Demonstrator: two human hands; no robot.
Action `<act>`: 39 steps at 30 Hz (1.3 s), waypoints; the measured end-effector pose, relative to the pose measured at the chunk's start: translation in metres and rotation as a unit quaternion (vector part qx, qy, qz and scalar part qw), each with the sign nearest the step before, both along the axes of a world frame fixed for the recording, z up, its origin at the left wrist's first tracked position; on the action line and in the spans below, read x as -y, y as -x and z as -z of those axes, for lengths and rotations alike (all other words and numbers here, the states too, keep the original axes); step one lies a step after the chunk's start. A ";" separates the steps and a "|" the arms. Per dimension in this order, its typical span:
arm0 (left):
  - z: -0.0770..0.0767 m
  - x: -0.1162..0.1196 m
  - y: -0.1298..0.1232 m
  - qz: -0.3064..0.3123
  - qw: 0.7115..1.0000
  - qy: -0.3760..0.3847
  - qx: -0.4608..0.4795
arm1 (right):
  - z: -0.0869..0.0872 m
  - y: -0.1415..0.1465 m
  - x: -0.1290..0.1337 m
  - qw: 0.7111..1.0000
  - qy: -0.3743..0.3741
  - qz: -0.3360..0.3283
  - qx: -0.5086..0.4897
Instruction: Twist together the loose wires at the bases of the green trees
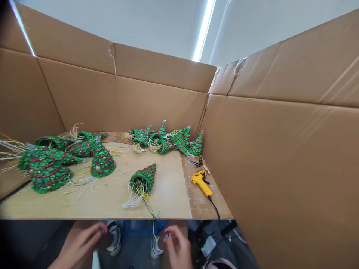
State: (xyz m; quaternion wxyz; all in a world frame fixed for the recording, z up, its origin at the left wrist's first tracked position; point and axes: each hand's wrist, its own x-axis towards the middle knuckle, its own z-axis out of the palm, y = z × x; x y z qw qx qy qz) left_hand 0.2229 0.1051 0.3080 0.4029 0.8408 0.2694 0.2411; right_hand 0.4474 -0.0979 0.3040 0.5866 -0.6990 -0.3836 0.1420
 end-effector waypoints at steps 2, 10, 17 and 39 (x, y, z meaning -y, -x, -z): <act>-0.015 -0.008 -0.014 0.017 0.999 0.030 0.013 | -0.034 -0.006 -0.007 0.997 -0.026 0.051 0.057; -0.068 0.000 -0.047 -0.012 0.998 0.017 0.054 | -0.114 0.049 -0.073 0.985 0.002 -0.041 0.170; -0.057 0.021 -0.058 -0.030 0.987 0.052 0.151 | -0.078 0.067 -0.086 0.995 0.039 -0.088 0.014; -0.075 0.035 -0.065 -0.087 0.969 -0.158 0.171 | -0.053 0.082 -0.118 0.878 -0.222 -0.019 -0.424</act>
